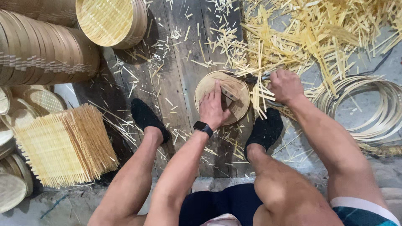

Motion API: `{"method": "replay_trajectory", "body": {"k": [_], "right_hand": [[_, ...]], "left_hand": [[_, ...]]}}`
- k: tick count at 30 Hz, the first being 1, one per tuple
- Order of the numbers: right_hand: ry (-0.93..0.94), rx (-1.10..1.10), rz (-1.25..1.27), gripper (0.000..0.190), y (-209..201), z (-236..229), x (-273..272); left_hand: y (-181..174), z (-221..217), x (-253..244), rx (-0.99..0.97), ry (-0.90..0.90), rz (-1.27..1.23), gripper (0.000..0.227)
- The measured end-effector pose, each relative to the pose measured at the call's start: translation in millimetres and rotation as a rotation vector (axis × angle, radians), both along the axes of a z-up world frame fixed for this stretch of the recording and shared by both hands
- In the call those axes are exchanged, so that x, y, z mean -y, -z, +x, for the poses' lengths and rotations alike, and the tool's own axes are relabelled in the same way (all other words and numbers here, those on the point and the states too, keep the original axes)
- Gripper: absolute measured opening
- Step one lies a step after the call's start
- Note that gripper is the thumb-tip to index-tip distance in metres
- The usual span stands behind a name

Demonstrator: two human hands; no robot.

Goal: The person sits on the floor and repeatedly trims the edges of woven bamboo mats using shears. They place a wooden block inside each mat to hold it steady, cut the excess strands, and then stack the finished pieces.

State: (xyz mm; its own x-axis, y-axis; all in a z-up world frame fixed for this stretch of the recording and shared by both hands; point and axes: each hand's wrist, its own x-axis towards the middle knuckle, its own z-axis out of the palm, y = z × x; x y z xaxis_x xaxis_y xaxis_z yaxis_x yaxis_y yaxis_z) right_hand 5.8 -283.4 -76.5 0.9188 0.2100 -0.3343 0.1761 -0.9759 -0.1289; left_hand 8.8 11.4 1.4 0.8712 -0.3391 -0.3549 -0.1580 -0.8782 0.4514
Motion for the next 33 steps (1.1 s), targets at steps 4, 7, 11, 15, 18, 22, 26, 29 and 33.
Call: {"method": "replay_trajectory", "body": {"k": [4, 7, 11, 15, 18, 22, 26, 29, 33], "right_hand": [[-0.011, 0.191, -0.048, 0.028, 1.5, -12.1, -6.7], [0.007, 0.197, -0.078, 0.026, 11.1, -21.2, -9.5], [0.095, 0.138, 0.095, 0.038, 13.9, -35.6, -4.5], [0.08, 0.012, 0.077, 0.03, 14.2, -23.2, 5.6], [-0.019, 0.102, -0.02, 0.03, 12.0, -10.9, 6.6], [-0.078, 0.022, -0.169, 0.025, 11.9, 8.5, -11.8], [-0.076, -0.004, -0.045, 0.033, -15.3, 15.3, -6.6], [0.19, -0.444, -0.076, 0.037, -17.7, 26.7, 3.7], [0.519, -0.133, 0.133, 0.032, 30.0, 12.4, 72.2]], "left_hand": [[-1.8, -5.0, 5.9, 0.066, -0.011, 0.007, 0.127], [-0.4, -5.7, 7.0, 0.014, -0.036, 0.048, 0.127], [2.1, -5.8, 7.0, 0.012, -0.037, 0.047, 0.127], [2.5, -5.1, 4.5, 0.028, -0.026, 0.014, 0.128], [3.1, -4.7, 3.7, 0.047, 0.007, 0.002, 0.128], [4.1, -4.3, 0.8, -0.007, 0.068, -0.03, 0.123], [0.9, 0.0, -5.7, 0.055, 0.143, -0.042, 0.123], [-4.4, 3.1, -8.7, 0.024, 0.169, -0.032, 0.125], [-16.6, 10.7, -6.9, -0.044, 0.155, -0.004, 0.116]]}}
